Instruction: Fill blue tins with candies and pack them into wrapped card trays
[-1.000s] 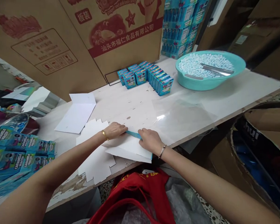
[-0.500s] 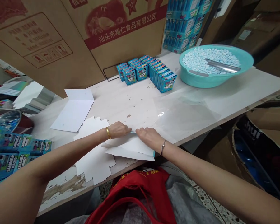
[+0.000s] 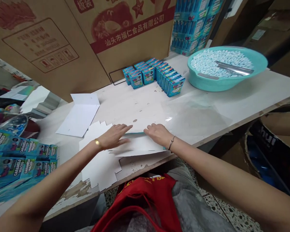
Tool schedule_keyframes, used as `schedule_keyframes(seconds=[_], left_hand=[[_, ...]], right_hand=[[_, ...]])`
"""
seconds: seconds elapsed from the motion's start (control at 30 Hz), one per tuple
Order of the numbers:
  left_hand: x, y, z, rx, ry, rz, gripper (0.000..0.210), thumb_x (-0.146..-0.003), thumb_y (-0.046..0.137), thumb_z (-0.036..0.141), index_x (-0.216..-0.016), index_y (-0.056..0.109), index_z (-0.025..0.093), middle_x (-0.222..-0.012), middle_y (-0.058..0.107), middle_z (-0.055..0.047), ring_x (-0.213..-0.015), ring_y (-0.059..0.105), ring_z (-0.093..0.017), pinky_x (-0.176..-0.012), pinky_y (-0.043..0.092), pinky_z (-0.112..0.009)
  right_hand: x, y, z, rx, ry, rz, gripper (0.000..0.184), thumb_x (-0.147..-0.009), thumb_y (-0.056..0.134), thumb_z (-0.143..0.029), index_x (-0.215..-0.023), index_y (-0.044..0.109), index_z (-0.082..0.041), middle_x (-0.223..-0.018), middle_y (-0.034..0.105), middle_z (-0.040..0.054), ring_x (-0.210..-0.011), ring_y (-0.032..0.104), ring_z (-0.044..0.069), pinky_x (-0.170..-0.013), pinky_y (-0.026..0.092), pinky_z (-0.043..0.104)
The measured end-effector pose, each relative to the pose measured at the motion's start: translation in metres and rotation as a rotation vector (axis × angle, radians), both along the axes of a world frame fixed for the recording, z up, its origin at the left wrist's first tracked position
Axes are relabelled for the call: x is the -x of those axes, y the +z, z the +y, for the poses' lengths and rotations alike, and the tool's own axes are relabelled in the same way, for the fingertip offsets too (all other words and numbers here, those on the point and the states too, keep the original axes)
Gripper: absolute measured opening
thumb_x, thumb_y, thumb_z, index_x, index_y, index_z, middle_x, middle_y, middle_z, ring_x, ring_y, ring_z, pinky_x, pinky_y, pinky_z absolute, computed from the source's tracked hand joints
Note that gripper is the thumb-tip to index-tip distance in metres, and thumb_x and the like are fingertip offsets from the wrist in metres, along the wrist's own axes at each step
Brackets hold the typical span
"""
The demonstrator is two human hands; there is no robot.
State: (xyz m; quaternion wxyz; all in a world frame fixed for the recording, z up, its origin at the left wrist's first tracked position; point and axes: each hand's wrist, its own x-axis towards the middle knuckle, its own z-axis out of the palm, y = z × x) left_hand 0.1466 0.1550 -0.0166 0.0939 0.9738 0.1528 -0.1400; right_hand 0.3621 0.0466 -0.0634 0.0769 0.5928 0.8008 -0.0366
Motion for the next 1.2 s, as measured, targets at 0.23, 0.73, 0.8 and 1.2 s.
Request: schedule_keyframes(seconds=[0.23,0.73,0.8,1.2], left_hand=[[0.032,0.001,-0.048,0.299,0.078,-0.072,0.026,-0.096,0.034,0.029,-0.111,0.054,0.021,-0.089,0.067,-0.005,-0.078,0.061,-0.017,-0.073,0.044,-0.03],[0.035,-0.044,-0.055,-0.087,-0.02,-0.227,0.04,-0.09,0.049,0.046,-0.12,0.057,0.021,-0.121,0.056,-0.015,-0.109,0.048,-0.03,-0.093,0.036,-0.047],[0.034,-0.045,-0.06,-0.077,0.043,-0.161,0.03,-0.095,0.043,0.031,-0.118,0.058,0.022,-0.108,0.061,-0.012,-0.098,0.054,-0.025,-0.086,0.039,-0.041],[0.015,-0.037,-0.035,0.36,0.272,-0.039,0.019,-0.088,0.056,0.033,-0.093,0.07,0.022,-0.092,0.068,-0.003,-0.09,0.059,-0.018,-0.082,0.04,-0.033]], right_hand=[[-0.004,-0.004,0.004,0.002,-0.043,0.115,0.025,-0.088,0.044,-0.008,-0.106,0.059,-0.017,-0.093,0.064,0.0095,-0.085,0.057,0.022,-0.062,0.037,0.028],[0.048,-0.042,-0.081,-0.41,-0.087,0.206,0.024,-0.089,0.044,-0.006,-0.106,0.061,-0.01,-0.113,0.06,0.0171,-0.107,0.052,0.027,-0.089,0.042,0.04],[0.048,-0.041,-0.074,-0.353,-0.131,0.198,0.018,-0.089,0.046,-0.008,-0.093,0.062,-0.013,-0.099,0.061,0.0139,-0.095,0.053,0.026,-0.081,0.043,0.037],[0.038,-0.026,-0.06,-0.101,-0.213,0.223,0.016,-0.088,0.059,-0.028,-0.082,0.062,-0.014,-0.088,0.061,0.0107,-0.088,0.054,0.025,-0.072,0.039,0.032]])
